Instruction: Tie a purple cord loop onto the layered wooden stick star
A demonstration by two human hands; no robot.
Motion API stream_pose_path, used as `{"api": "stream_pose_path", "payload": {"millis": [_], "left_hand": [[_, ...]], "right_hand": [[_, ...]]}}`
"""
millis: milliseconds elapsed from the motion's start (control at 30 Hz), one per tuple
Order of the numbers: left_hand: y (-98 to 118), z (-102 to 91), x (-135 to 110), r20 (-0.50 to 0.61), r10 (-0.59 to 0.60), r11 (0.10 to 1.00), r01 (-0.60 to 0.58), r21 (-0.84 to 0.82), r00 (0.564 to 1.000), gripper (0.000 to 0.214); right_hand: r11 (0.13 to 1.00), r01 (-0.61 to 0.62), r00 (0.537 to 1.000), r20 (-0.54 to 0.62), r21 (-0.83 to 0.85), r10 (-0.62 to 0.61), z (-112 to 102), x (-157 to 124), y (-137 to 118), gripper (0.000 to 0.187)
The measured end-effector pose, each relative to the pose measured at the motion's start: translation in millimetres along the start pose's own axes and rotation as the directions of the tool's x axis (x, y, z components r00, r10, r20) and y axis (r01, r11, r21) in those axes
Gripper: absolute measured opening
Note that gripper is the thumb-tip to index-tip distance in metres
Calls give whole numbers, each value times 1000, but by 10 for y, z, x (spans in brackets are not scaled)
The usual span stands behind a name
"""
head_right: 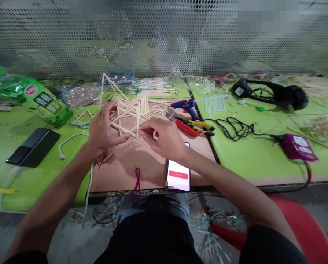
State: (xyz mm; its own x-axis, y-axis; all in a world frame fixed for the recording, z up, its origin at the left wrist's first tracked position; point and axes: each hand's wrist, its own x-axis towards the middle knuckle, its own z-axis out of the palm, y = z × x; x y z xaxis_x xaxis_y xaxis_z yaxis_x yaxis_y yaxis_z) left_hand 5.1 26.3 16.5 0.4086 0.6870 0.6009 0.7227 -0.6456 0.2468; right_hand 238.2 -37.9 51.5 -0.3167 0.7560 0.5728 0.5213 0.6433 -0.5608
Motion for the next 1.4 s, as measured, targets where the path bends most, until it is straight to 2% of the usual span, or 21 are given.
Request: {"api": "stream_pose_path", "payload": {"millis": [67,167,267,333,400,500,567,633,733,867,1033,1133,1200,1300,1400], "left_hand": [[9,-14,-2,-1,21,1000,-21,22,1000,117],[17,-40,-3,14,32,999,-32,30,999,118],[-6,-58,11,38,-5,999,7,-41,999,113],[-42,-59,27,65,-15,993,22,-113,998,108],[-85,-51,44,96,7,984,10,-178,995,105],[-138,-31,62,124,55,969,-23,-247,991,101],[-155,-23,66,133,76,959,-36,-281,988,99],[-157,-23,65,145,80,950,-31,-311,986,97],[-143,-34,63,181,68,944,-4,-331,981,95],[-120,-44,63,226,55,939,26,-344,973,92],[-53,-29,57,347,41,950,72,-305,937,88],[-8,-8,47,422,35,957,91,-274,906,85],[8,2,40,438,33,958,96,-269,898,83],[20,5,35,437,25,959,102,-265,899,83],[36,-2,37,435,1,961,119,-248,900,83]], "right_hand": [[998,46,997,67,-31,-44,-7,0,-24,5],[962,213,973,130,-169,-193,-24,-82,-149,6],[853,464,871,299,-238,-390,-64,-233,-291,13],[817,533,827,340,-219,-448,-103,-316,-299,17],[833,497,852,318,-243,-415,-138,-353,-216,18],[870,355,933,184,-342,-308,-150,-341,-21,30],[874,283,959,101,-395,-265,-127,-322,70,22],[842,289,955,70,-455,-290,-96,-314,101,3],[736,405,908,146,-542,-392,-76,-315,76,19],[563,558,820,304,-609,-484,-124,-303,47,19],[239,772,597,545,-589,-588,-192,-313,123,14],[167,815,524,581,-555,-623,-210,-340,184,16],[173,823,512,574,-541,-639,-218,-353,210,16],[226,815,540,557,-533,-632,-223,-353,228,17],[228,802,564,574,-553,-594,-222,-327,221,16]]}}
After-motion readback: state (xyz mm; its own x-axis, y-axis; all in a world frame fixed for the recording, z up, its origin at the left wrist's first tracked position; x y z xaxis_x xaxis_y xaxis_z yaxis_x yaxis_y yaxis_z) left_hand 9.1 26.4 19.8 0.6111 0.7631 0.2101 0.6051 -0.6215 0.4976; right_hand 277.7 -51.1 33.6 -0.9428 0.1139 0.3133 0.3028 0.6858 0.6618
